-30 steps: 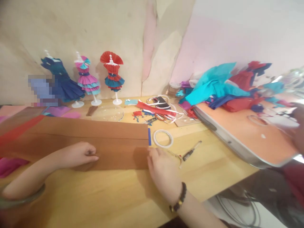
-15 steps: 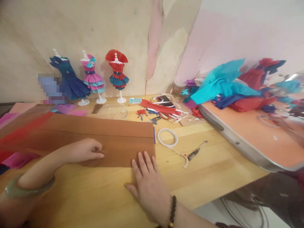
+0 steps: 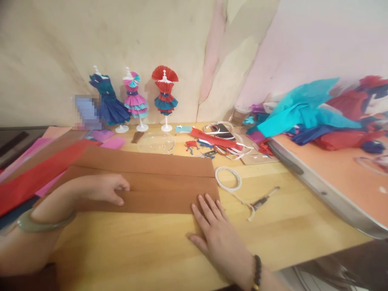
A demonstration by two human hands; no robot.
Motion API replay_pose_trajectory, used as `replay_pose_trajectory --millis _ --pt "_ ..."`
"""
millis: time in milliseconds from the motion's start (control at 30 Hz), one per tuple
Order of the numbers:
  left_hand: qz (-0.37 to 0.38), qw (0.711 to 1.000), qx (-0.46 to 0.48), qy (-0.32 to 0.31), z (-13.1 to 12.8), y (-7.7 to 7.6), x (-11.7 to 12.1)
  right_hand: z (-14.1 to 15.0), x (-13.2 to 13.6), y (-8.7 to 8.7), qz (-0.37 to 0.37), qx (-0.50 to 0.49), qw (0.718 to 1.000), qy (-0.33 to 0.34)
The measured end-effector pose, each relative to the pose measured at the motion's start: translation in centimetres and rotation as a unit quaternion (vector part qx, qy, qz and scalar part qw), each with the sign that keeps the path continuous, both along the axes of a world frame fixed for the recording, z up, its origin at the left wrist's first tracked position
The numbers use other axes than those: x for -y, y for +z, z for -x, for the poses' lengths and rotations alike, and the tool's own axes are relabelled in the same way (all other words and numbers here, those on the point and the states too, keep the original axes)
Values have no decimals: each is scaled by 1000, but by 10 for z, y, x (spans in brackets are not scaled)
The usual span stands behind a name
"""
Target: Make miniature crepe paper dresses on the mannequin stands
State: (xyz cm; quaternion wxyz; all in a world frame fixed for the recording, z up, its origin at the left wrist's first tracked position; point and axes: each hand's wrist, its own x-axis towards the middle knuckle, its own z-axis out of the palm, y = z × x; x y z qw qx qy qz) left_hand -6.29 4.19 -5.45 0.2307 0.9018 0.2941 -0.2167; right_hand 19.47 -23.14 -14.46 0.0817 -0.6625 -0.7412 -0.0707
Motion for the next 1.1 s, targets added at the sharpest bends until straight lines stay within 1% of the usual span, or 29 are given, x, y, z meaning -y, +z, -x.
replay_pose_trajectory --millis 33,100,267,400,567,700,800,867,1000,1100 --pt "18 1000 0 -2 1 0 -1 0 0 -1 -2 -4 1000 0" --pt "42 999 0 13 5 0 -5 0 0 -2 -7 -13 1000 3" --pt "57 997 1 56 23 -2 -19 -1 2 -8 -22 -7 1000 11" --pt "39 996 11 85 38 -2 -23 -4 3 -12 -25 3 1000 14" --pt "28 994 25 101 46 -1 -16 -5 4 -16 -34 14 999 22" --pt "6 990 15 142 55 0 -15 -5 4 -22 -53 28 998 21" --pt "-20 985 -6 174 72 5 -19 -8 5 -26 -58 40 997 28" --pt "-21 982 -14 186 87 11 -22 -11 6 -27 -53 39 997 30" --pt "-10 980 -22 196 118 21 -27 -16 6 -25 -59 38 996 50" --pt "-5 980 -2 198 135 23 -29 -20 7 -24 -62 44 995 66"
